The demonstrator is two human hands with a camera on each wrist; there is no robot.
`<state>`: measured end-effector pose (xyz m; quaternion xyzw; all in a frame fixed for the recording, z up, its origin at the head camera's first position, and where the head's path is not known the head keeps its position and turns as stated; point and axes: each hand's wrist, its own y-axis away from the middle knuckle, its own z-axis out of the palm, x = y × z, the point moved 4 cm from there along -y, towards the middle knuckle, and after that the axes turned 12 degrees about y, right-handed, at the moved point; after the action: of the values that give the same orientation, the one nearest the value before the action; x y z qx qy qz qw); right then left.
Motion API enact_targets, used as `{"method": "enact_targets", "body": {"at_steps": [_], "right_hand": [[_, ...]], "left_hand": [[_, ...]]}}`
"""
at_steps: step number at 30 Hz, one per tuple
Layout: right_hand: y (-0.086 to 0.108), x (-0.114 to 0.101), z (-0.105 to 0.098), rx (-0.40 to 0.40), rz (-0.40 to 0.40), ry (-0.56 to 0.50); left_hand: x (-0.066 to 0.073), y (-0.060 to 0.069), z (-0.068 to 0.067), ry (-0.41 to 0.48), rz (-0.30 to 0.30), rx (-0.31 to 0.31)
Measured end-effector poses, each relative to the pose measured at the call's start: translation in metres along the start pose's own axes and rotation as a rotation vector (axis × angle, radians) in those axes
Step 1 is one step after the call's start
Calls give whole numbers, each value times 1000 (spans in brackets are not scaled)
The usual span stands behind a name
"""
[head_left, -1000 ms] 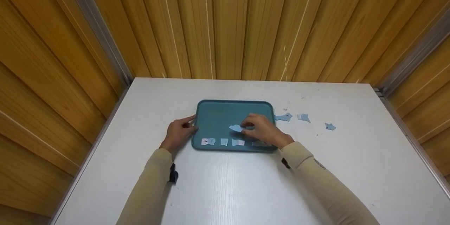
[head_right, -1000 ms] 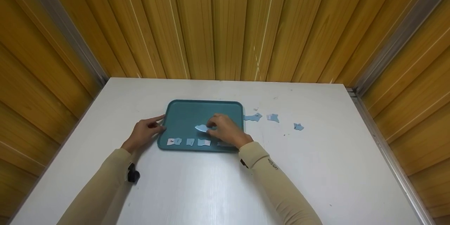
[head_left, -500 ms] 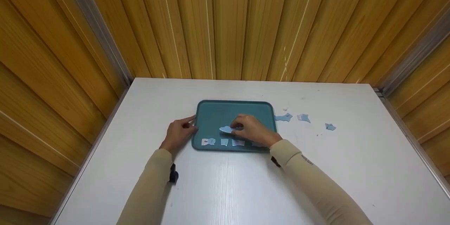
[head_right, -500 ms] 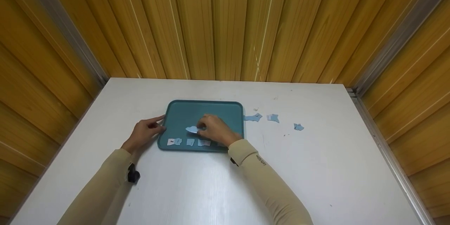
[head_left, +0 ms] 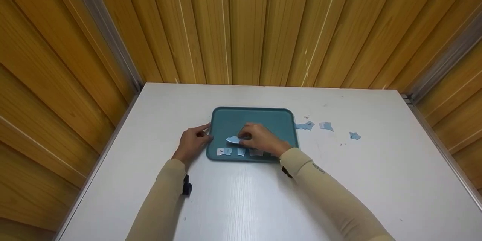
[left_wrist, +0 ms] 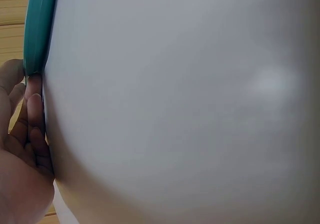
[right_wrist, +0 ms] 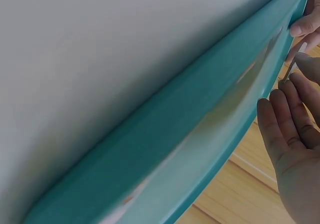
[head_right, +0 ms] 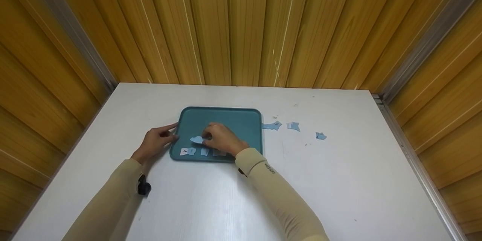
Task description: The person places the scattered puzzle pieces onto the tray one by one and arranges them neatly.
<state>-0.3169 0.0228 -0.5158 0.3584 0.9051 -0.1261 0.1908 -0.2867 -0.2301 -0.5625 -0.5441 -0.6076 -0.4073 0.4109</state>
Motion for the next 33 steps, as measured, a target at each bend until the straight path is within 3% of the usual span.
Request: {"method": "enact_targets", "body": {"at_steps": [9,19,33], "right_hand": [[-9,-8,7,0,-55,-11],[-18,-12,14,-22,-35,-44],[-27,-20,24,-21,-63,19]], "left_hand": [[-1,-3,0,-23,33,5],[-1,-2,-1,-11,6,-2],[-1,-2,-1,5,12,1]]}}
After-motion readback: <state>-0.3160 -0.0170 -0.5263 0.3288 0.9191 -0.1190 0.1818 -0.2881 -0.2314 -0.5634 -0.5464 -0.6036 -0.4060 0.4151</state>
